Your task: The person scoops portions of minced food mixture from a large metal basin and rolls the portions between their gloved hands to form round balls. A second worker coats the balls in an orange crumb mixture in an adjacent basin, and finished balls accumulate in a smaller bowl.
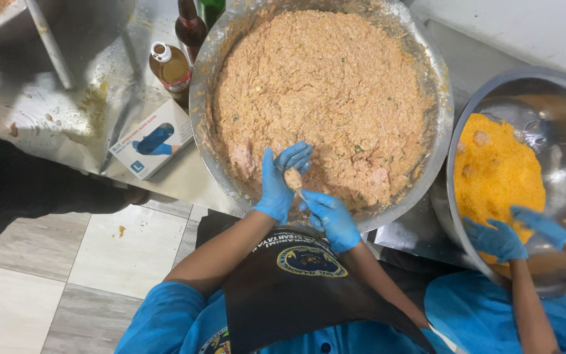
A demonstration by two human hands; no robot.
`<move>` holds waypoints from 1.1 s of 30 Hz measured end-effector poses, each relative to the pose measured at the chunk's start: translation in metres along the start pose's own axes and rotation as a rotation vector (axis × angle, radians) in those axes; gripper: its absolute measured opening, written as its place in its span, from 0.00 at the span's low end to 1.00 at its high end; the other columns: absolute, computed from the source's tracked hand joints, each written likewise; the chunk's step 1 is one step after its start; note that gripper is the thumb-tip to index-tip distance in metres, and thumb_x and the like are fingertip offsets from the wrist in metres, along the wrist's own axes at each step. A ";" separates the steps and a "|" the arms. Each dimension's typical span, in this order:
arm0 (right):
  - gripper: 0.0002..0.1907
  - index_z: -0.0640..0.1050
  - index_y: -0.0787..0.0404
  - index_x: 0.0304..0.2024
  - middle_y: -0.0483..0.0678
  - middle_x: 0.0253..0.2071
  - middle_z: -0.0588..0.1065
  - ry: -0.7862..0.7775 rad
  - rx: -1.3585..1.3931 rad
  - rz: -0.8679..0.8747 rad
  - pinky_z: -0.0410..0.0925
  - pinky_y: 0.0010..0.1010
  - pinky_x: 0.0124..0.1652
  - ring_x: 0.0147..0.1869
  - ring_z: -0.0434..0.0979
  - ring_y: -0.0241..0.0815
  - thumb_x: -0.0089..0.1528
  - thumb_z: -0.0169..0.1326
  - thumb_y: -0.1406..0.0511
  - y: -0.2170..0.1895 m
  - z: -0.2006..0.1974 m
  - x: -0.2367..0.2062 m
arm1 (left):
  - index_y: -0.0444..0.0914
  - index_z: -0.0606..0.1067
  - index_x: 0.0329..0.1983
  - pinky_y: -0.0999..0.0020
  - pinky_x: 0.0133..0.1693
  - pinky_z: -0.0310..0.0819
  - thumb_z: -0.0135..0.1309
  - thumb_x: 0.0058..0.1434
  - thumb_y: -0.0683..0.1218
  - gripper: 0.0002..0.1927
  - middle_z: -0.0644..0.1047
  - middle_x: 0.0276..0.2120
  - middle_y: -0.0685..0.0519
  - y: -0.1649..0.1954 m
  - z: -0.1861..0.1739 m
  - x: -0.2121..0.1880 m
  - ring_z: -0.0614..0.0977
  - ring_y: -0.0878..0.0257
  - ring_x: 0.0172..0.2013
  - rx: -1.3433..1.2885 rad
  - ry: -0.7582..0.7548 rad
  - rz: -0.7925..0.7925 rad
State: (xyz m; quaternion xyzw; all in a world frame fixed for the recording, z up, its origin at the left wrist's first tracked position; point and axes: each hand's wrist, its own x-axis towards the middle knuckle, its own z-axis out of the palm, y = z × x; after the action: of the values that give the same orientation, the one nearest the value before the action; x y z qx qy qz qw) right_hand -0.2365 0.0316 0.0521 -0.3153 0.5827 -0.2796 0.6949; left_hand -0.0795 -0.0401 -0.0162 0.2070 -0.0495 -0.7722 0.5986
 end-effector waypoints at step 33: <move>0.18 0.82 0.57 0.56 0.40 0.38 0.80 0.068 -0.221 -0.076 0.63 0.20 0.31 0.31 0.68 0.26 0.66 0.55 0.61 0.001 0.000 -0.002 | 0.27 0.69 0.65 0.56 0.68 0.62 0.28 0.73 0.67 0.42 0.73 0.63 0.37 0.011 0.014 -0.008 0.73 0.49 0.65 0.092 0.061 -0.062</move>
State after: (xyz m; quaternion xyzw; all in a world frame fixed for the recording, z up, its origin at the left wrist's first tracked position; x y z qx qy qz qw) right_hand -0.2370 0.0335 0.0523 -0.4021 0.6207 -0.2506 0.6247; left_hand -0.0735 -0.0382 0.0025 0.2590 -0.0604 -0.7807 0.5655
